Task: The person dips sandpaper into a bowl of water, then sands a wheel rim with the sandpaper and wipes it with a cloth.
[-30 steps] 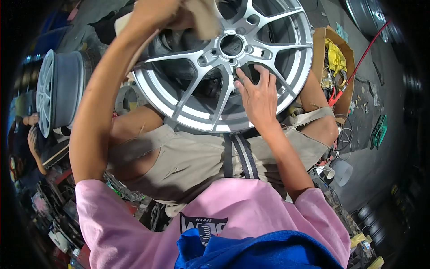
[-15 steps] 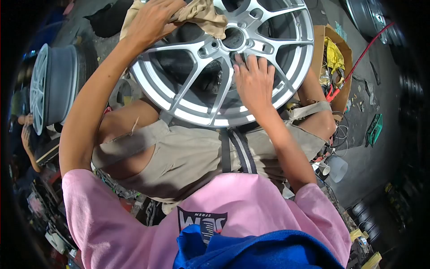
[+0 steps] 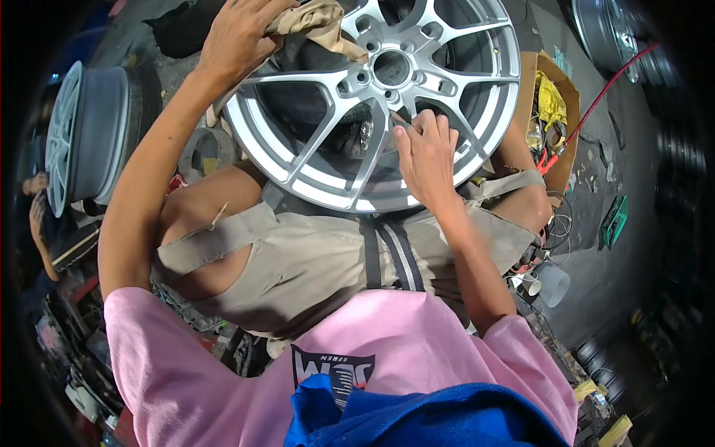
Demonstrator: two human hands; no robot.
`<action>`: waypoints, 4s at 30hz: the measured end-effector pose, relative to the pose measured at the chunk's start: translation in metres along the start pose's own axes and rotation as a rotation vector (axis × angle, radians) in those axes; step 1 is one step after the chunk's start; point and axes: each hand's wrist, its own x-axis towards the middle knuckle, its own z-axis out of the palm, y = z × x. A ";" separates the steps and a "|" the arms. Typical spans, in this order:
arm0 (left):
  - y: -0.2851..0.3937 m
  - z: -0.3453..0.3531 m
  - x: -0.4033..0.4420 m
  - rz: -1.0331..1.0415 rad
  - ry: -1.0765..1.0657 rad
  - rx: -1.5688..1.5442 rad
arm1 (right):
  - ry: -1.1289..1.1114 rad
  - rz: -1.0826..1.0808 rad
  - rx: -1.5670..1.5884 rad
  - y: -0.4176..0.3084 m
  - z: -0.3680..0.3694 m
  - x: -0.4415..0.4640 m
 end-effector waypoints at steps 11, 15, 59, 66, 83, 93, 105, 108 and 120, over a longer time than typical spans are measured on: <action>-0.021 0.019 -0.010 0.014 -0.059 0.044 | 0.051 0.010 0.045 0.003 0.008 0.000; -0.021 0.016 -0.011 -0.018 -0.116 0.033 | 0.097 -0.035 0.025 0.004 0.013 0.014; -0.004 0.011 -0.001 -0.053 -0.056 -0.001 | 0.001 -0.116 -0.056 0.011 -0.031 -0.005; -0.004 0.008 -0.002 -0.056 -0.052 -0.012 | -0.182 -0.218 -0.263 0.009 -0.041 0.013; -0.006 0.007 -0.006 -0.064 -0.070 -0.057 | -0.339 -0.679 -0.354 0.031 -0.048 0.052; -0.009 0.009 -0.008 -0.086 -0.100 -0.025 | -0.238 -0.059 -0.107 -0.002 -0.025 0.014; -0.001 0.005 -0.002 -0.066 -0.068 -0.017 | 0.030 -0.171 -0.273 0.015 -0.002 0.014; -0.004 0.009 0.000 -0.093 -0.099 -0.036 | 0.029 -0.185 -0.355 0.011 -0.002 0.021; -0.006 0.005 -0.001 -0.037 -0.047 -0.036 | 0.018 -0.231 -0.300 0.016 -0.004 0.019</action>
